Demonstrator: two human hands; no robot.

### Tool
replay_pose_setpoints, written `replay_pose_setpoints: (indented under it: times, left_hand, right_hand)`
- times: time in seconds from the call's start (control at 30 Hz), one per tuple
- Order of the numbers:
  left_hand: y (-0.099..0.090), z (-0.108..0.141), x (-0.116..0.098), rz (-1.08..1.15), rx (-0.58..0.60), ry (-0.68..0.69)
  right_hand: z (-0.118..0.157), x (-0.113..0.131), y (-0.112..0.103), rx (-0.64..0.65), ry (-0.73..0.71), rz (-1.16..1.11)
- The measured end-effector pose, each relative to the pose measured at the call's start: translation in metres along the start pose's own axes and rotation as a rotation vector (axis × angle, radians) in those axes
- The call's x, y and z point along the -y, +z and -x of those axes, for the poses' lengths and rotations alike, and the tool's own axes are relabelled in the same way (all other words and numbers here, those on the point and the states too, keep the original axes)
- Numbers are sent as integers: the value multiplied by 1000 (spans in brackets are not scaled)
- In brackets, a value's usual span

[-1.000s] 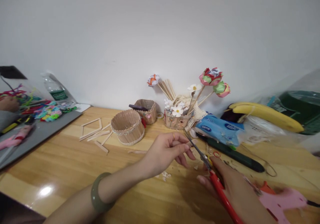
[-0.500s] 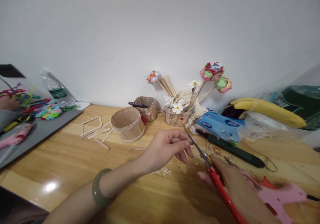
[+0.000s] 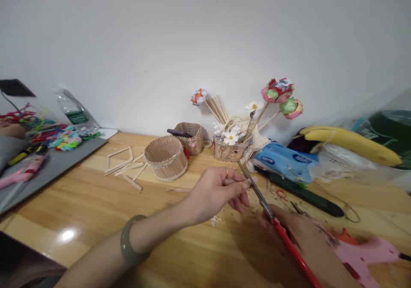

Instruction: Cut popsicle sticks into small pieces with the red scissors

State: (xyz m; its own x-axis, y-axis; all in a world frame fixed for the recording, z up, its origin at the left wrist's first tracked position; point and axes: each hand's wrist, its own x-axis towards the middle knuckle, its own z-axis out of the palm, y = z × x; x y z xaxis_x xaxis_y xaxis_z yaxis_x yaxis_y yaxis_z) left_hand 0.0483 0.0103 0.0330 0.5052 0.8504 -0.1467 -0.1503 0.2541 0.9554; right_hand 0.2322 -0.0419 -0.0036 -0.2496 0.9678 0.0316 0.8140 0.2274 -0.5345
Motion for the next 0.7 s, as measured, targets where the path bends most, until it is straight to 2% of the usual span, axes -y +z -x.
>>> replay_pose_setpoints:
  times: [0.27,0.47,0.7]
  left_hand:
    - [1,1,-1,-36,-18,6]
    - [0,0,-2,-12,-18,-9]
    - [0,3,-9,-56,0,-36]
  right_hand:
    - [-1,0,1,18,48,-18]
    - [-2,9,-1,-6,137,11]
    - [-2,15,-7,53,75,-105]
